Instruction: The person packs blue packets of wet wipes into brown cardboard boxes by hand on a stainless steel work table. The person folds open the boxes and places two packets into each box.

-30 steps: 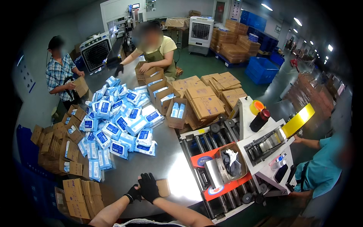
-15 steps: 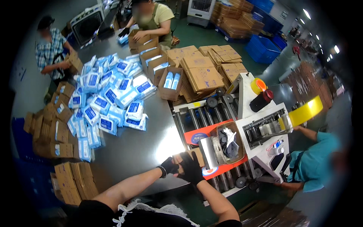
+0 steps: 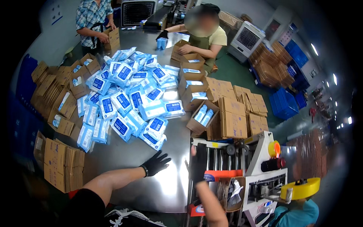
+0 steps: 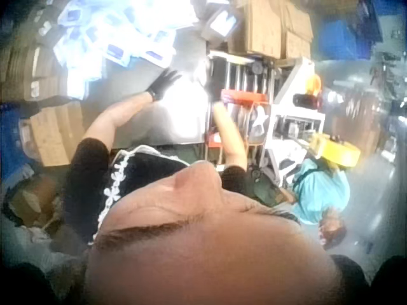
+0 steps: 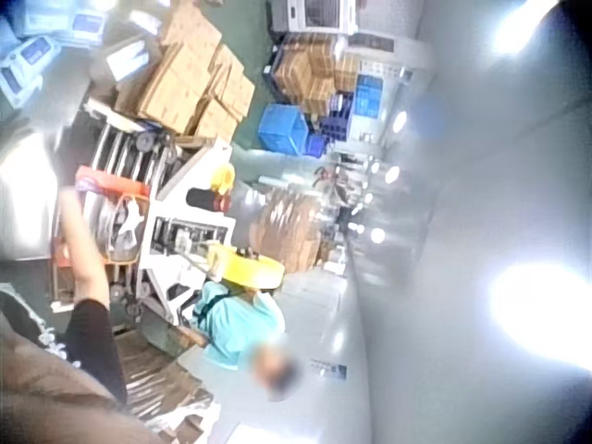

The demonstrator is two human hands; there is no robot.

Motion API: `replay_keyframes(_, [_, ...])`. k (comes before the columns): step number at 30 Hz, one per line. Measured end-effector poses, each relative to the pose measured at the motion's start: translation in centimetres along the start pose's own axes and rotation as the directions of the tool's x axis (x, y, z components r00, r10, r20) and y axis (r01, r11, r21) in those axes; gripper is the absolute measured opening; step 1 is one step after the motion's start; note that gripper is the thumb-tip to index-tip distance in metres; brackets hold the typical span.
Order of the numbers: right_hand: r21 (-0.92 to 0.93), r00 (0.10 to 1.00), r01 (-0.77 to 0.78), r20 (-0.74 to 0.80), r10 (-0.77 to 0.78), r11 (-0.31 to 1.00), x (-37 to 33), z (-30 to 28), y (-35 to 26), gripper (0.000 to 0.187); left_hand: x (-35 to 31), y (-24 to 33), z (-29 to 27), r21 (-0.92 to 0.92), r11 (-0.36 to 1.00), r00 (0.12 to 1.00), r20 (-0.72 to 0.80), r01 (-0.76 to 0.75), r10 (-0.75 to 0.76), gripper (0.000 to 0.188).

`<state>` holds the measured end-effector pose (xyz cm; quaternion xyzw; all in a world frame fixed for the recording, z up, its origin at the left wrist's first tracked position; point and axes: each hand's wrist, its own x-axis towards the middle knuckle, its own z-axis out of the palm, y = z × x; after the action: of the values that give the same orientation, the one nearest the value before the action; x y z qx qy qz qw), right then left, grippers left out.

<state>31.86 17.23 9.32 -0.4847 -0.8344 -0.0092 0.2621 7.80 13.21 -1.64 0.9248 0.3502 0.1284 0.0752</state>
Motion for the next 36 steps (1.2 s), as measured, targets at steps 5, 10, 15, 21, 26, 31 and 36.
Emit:
replay_keyframes(5, [-0.308,0.902,-0.244,0.278,0.332,0.920,12.3,6.1,11.8,0.019,8.6,-6.8,0.8,0.446,0.890,0.966,0.173,0.098,-0.193,0.045])
replay_keyframes(10, [-0.135,0.964,-0.041,0.256,0.075,0.990,10.7,9.4,10.2,0.007,9.3,-9.8,-2.5,0.494,0.869,0.767,0.545,0.032,-0.338,0.068])
replay_keyframes(15, [-0.001,0.822,0.332,0.490,-0.289,0.943,2.6,4.2,1.5,0.013,2.3,-11.6,-4.5,0.514,0.857,0.782,0.541,-0.015,-0.310,0.066])
replay_keyframes(21, [0.370,0.792,0.416,0.303,-0.531,0.831,-7.3,-1.0,0.8,0.007,-2.7,-5.8,-3.3,-0.594,0.651,0.837,0.071,0.472,-0.542,0.040])
replay_keyframes(26, [0.213,0.867,0.396,0.235,-0.440,0.893,-6.5,-4.2,-2.1,0.032,2.3,2.0,-3.7,-0.292,0.608,0.652,0.079,0.738,-0.754,0.043])
replay_keyframes(31, [0.817,0.677,-0.541,0.281,0.680,0.201,-6.5,0.3,-1.6,0.054,0.5,0.4,-3.3,-0.413,0.698,0.763,-0.010,0.585,-0.646,0.035])
replay_keyframes(36, [0.228,0.570,-0.806,0.551,0.610,0.547,-7.1,9.4,-3.6,0.057,-4.2,-0.3,-2.0,-0.360,0.623,0.656,-0.041,0.694,-0.754,0.037])
